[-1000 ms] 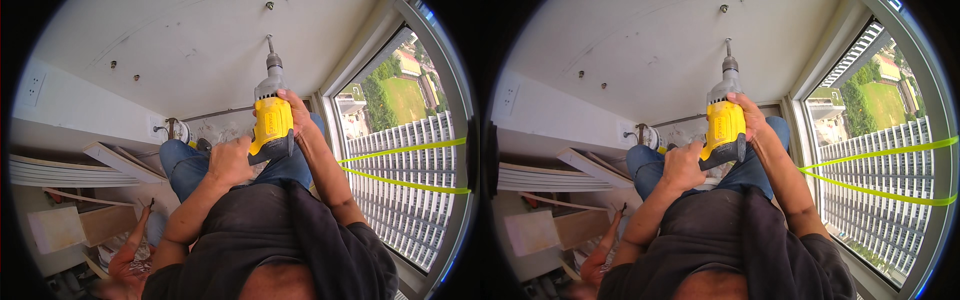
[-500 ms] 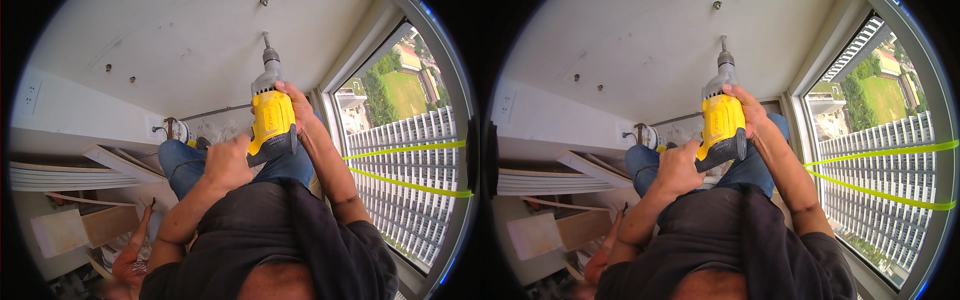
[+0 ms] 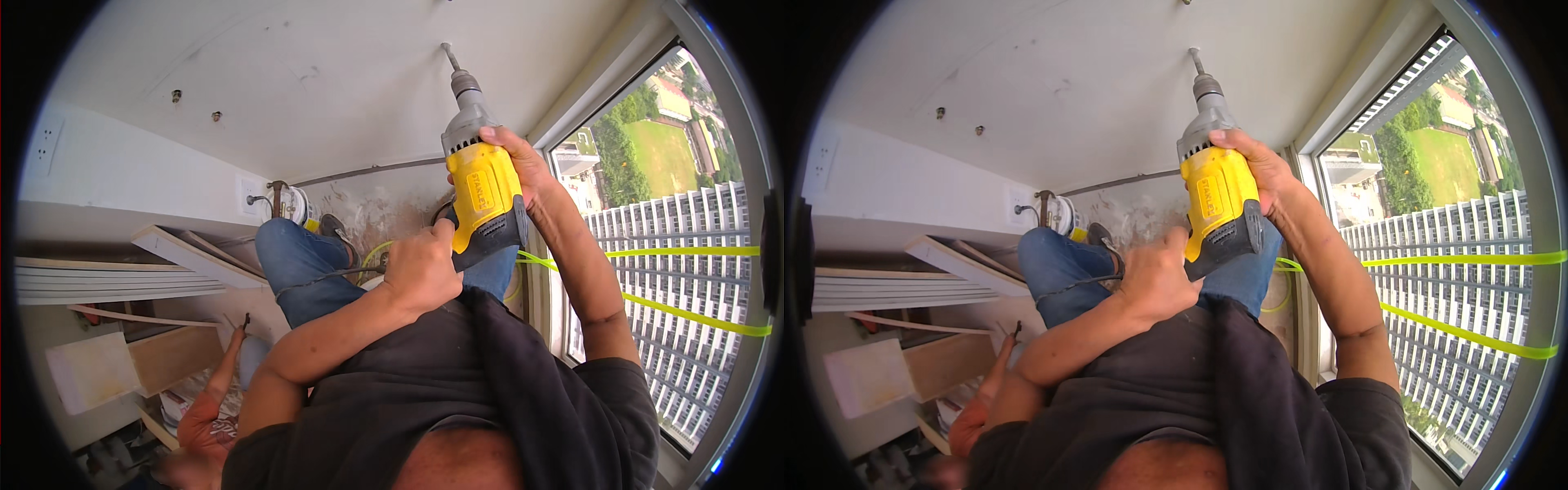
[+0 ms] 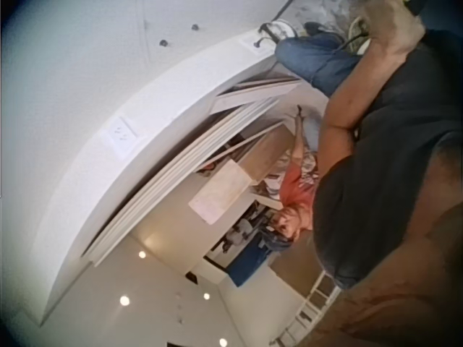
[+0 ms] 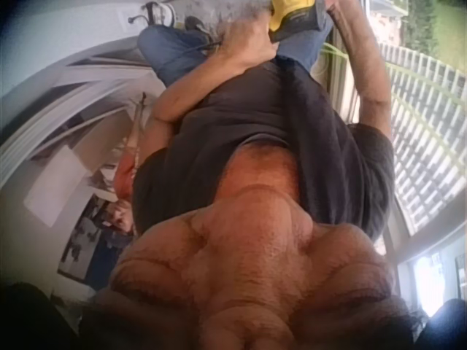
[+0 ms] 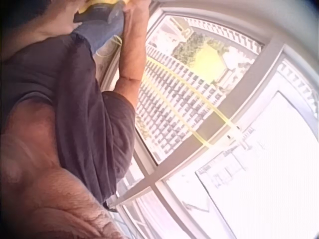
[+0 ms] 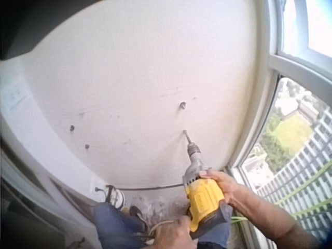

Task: The person uses a hammer to tap metal fixtures into the ceiling, then uses a yellow power drill to secure them. Another worker is visible nearby handling tools and materials. The person repeatedly hammers and drills multiple ceiling fixtures in sequence.

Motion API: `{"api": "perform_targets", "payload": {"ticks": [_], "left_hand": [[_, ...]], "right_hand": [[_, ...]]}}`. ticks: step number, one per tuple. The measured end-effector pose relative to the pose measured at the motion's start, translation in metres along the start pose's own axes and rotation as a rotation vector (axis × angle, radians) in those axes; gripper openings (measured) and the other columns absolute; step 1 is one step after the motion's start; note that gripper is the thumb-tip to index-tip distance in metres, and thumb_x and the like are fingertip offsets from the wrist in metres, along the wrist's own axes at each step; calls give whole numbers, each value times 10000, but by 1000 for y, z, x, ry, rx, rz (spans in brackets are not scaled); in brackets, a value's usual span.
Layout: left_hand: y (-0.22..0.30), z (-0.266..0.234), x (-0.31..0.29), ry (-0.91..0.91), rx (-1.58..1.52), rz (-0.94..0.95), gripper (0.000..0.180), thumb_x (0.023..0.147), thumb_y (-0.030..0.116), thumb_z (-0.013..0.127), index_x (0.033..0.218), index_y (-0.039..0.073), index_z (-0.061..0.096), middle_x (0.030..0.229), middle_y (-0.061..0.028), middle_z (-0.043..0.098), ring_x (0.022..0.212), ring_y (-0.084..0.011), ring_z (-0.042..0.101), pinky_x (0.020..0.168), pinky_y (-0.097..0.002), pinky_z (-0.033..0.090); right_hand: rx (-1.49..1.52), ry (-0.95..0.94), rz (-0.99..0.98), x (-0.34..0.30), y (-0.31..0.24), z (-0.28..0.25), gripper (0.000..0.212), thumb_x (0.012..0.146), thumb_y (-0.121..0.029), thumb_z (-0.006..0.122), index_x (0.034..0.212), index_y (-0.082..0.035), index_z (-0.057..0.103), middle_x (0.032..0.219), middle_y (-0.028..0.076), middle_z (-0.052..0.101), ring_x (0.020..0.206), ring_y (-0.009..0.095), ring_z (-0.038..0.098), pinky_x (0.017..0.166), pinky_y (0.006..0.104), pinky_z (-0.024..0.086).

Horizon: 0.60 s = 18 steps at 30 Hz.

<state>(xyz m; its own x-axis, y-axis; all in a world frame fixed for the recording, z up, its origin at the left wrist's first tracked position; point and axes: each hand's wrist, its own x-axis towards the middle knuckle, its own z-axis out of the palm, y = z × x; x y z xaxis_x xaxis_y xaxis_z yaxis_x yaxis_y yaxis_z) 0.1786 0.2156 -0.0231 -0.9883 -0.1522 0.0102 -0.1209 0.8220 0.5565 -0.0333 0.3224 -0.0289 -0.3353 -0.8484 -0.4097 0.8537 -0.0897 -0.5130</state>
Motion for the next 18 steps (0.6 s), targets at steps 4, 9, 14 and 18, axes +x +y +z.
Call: {"api": "perform_targets", "payload": {"ticks": [4,9,14,18], "left_hand": [[-5,10,1,7,-37,-3,496,686,160,854,1034,1,538,858,-197,697,757,-392,710,661,-488,557],[-19,23,2,-4,-11,23,491,686,159,852,1033,5,541,858,-198,696,757,-394,709,665,-490,559],[-36,36,2,-12,-9,15,501,679,166,860,1044,13,552,856,-190,696,758,-393,708,667,-491,558],[-43,41,3,29,28,44,511,674,180,862,1062,24,568,852,-181,699,746,-389,708,668,-489,559]], "right_hand": [[-38,16,-11,2,3,-7,583,852,-370,777,1240,22,589,1029,233,714,875,390,739,770,512,630],[-41,-18,-26,10,17,-22,611,846,-390,772,1250,27,581,1030,233,714,887,372,738,778,492,631],[-70,-34,-37,17,27,-29,634,847,-399,760,1257,47,571,1027,239,716,880,343,741,783,470,631],[-52,-45,-29,21,32,-35,629,857,-398,745,1270,43,569,1040,245,719,873,338,743,789,464,631]]}}
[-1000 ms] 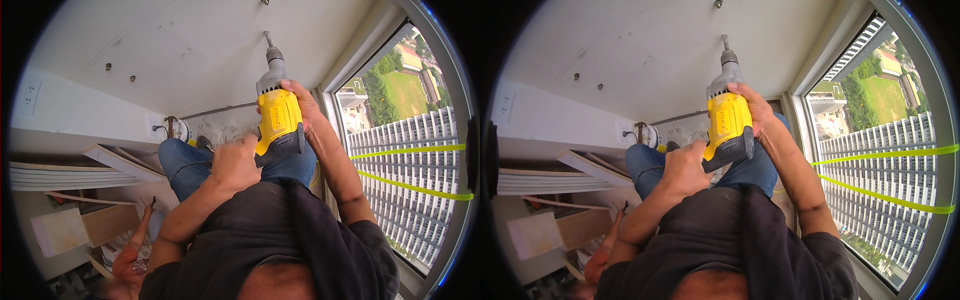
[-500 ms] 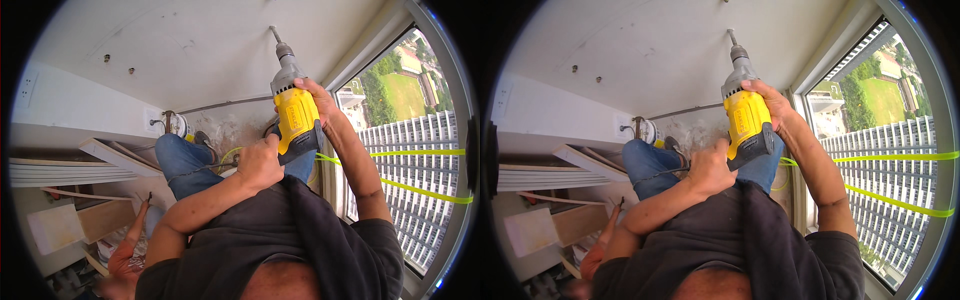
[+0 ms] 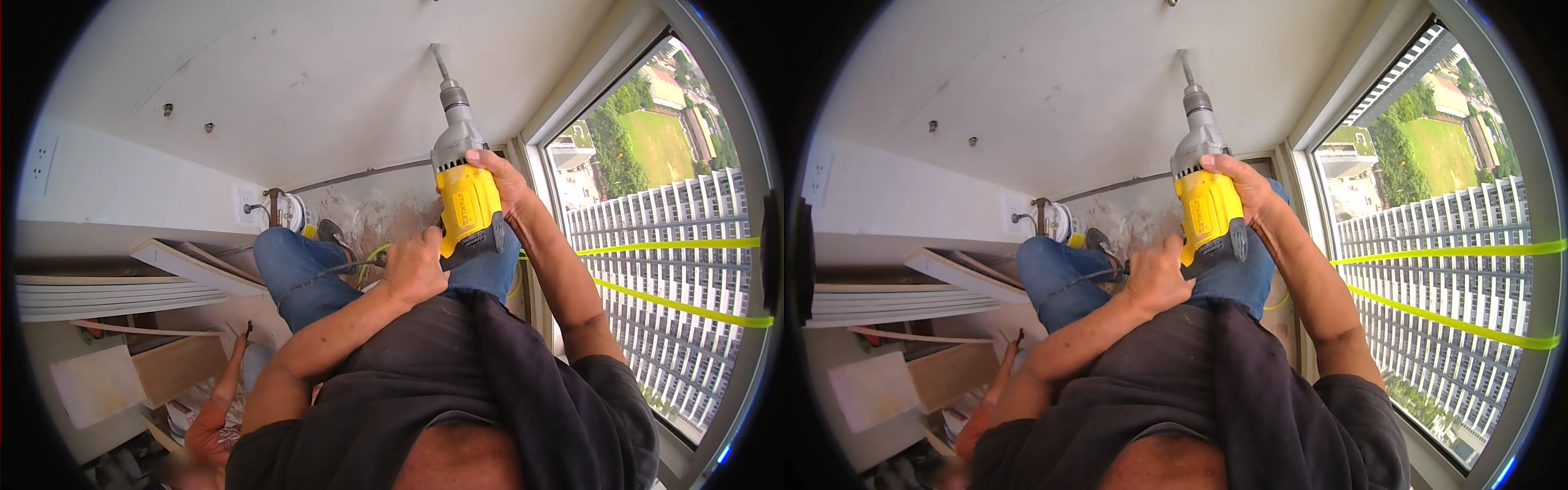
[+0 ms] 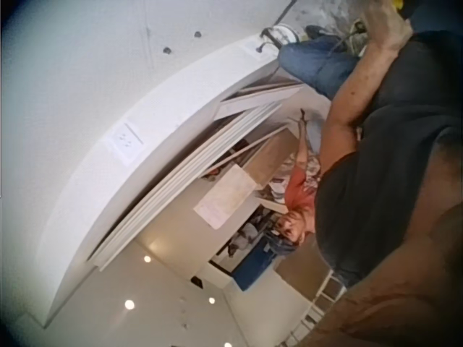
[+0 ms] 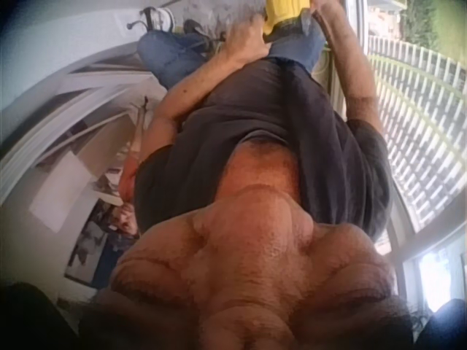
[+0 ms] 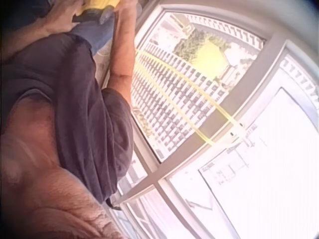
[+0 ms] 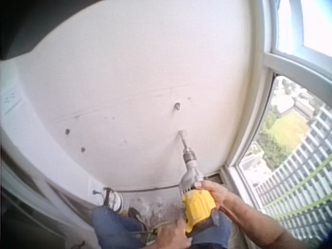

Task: The person uses a hammer to tap metal fixtures into the ceiling, then uses a yellow power drill to secure them. Another worker is visible nearby handling tools and materials. The person repeatedly hammers and drills multiple ceiling fixtures in sequence.

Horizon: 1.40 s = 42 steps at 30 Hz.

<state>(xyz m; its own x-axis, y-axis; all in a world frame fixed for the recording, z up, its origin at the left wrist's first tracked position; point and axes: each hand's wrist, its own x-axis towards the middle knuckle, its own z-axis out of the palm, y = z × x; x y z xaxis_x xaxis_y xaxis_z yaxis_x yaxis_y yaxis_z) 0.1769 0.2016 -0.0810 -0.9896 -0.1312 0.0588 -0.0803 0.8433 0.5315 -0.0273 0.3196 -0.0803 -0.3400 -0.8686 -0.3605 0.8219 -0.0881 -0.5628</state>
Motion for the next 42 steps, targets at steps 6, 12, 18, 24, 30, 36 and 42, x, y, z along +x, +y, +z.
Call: {"api": "perform_targets", "payload": {"ticks": [6,12,18,24,30,36,42], "left_hand": [[-13,2,-2,16,-4,18,513,663,196,866,1058,27,585,861,-182,703,747,-392,709,668,-491,557],[-10,-20,-3,35,0,24,474,684,225,852,1042,25,614,868,-179,708,752,-396,709,665,-484,555],[-1,-45,-8,66,-57,46,462,687,241,866,1019,30,625,825,-196,711,756,-404,712,674,-484,550],[7,-60,-9,14,-68,21,500,675,217,888,1047,24,615,834,-194,715,785,-398,717,688,-468,555],[20,-75,-9,-27,-69,2,547,682,250,910,1063,7,601,832,-191,713,778,-392,718,685,-461,555],[42,-61,-1,-79,-43,2,555,684,246,905,1050,-12,576,790,-187,696,718,-404,705,652,-483,546],[37,-25,4,-81,-107,-22,570,690,240,902,1064,-19,559,823,-220,692,732,-422,704,652,-498,546]], "right_hand": [[18,-45,-28,4,7,0,615,869,-406,728,1270,35,572,1049,246,718,876,336,742,794,467,628],[37,11,-51,0,8,18,585,878,-385,724,1268,25,574,1044,237,719,848,319,737,785,453,619],[56,82,-59,-17,-5,56,444,866,-339,769,1104,-4,602,920,150,713,734,258,713,691,421,617],[67,119,-50,-23,-13,73,452,868,-332,771,1097,3,570,891,161,702,697,274,703,657,428,612],[141,98,-28,-20,-16,65,472,862,-331,779,1141,-13,570,945,194,704,771,316,716,706,477,613],[110,20,-1,-24,-29,41,583,874,-369,757,1261,19,560,1004,229,709,850,353,734,756,497,624],[-17,62,5,-21,-33,30,615,854,-371,770,1276,23,558,1017,224,702,865,350,734,770,481,624]]}}
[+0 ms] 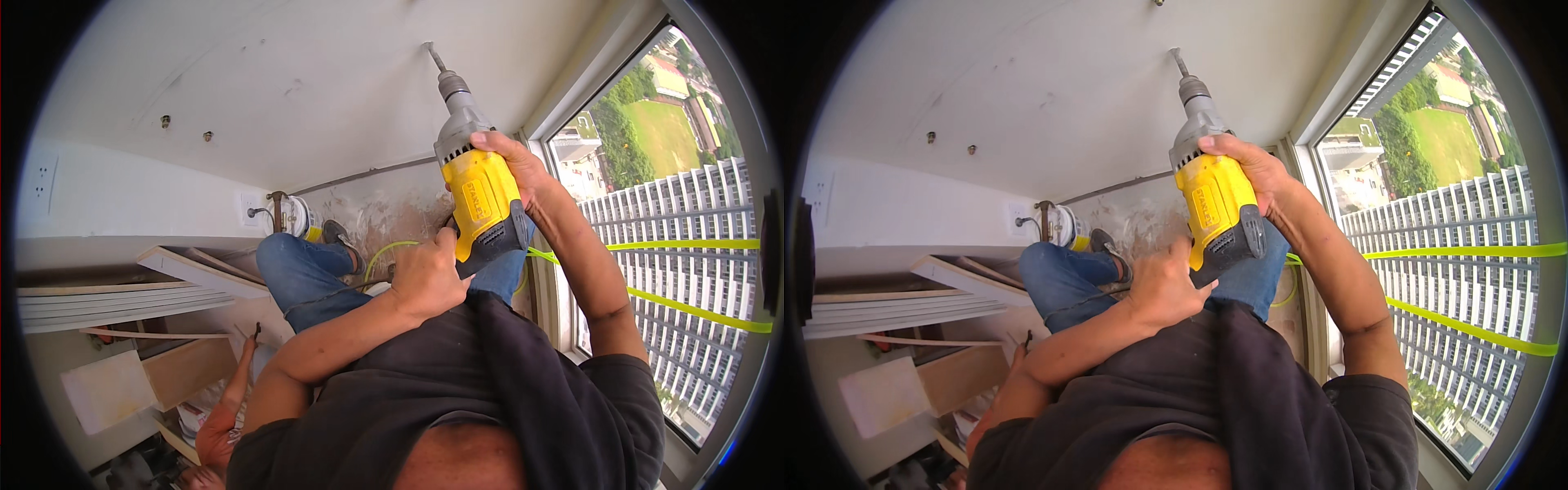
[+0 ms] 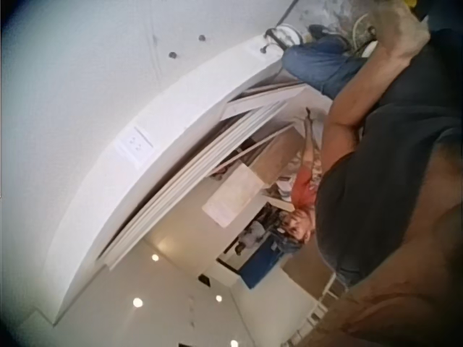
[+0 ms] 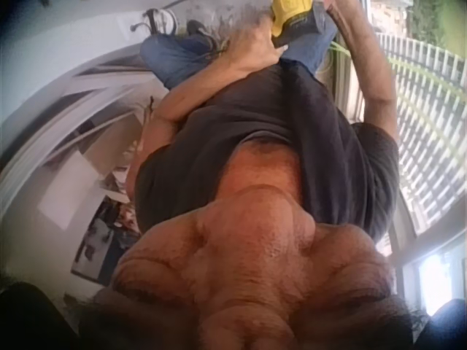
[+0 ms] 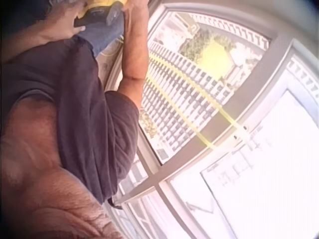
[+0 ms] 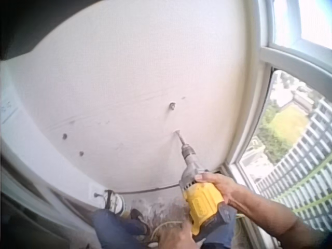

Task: The person uses a hammer to tap metal fixtures into the ceiling, then uses a yellow power drill to secure them. Another worker is visible nearby handling tools and materials. The person repeatedly hammers and drills multiple ceiling fixtures in sequence.

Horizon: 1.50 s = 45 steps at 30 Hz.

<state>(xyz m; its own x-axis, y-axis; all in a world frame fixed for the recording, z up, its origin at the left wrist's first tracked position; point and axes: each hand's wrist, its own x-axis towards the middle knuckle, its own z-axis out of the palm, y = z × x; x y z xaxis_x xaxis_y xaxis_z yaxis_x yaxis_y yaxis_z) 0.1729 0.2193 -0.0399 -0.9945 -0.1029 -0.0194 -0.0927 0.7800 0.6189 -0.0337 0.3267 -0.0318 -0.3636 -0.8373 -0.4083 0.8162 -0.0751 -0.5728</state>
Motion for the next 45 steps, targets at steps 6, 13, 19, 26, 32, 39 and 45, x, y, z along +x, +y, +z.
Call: {"api": "perform_targets", "payload": {"ticks": [6,13,19,26,32,39,45], "left_hand": [[-24,26,7,56,12,63,585,694,259,898,1074,-20,553,824,-224,688,724,-424,705,637,-511,548],[-51,33,7,52,31,96,579,700,288,897,1067,-8,561,832,-212,694,729,-420,706,640,-512,549],[-57,13,-1,90,81,108,526,697,296,896,1028,23,591,811,-195,699,747,-417,706,654,-506,549],[-22,-46,-19,91,53,108,543,671,283,916,1013,13,591,791,-194,696,756,-419,705,665,-476,546],[0,-58,-15,-20,78,50,561,673,275,921,1026,-6,586,782,-201,694,750,-413,709,666,-463,547],[1,-30,-9,-65,37,-3,587,674,273,919,1046,-28,580,824,-218,689,756,-431,700,671,-481,544],[-15,14,4,-2,-27,58,594,683,272,902,1061,-35,560,813,-228,678,725,-423,695,651,-503,540]], "right_hand": [[-88,0,1,10,10,-22,652,853,-417,760,1276,39,564,1041,230,710,879,336,736,810,455,619],[-53,-56,-10,21,29,-35,571,854,-406,756,1213,15,613,1041,188,721,859,302,722,794,449,606],[-36,-50,-57,21,38,-17,622,868,-428,723,1274,22,583,1066,225,721,905,318,733,835,452,608],[86,34,-55,-7,21,42,507,843,-367,783,1136,-6,580,946,160,706,760,279,703,709,440,605],[145,15,-33,-3,15,25,518,877,-361,752,1205,2,580,1011,231,715,837,355,730,765,512,610],[113,13,5,0,9,12,593,867,-371,766,1265,15,556,1012,226,705,846,367,731,759,510,619],[24,33,6,3,7,-7,528,842,-327,801,1196,-3,581,990,178,697,816,307,712,747,458,609]]}}
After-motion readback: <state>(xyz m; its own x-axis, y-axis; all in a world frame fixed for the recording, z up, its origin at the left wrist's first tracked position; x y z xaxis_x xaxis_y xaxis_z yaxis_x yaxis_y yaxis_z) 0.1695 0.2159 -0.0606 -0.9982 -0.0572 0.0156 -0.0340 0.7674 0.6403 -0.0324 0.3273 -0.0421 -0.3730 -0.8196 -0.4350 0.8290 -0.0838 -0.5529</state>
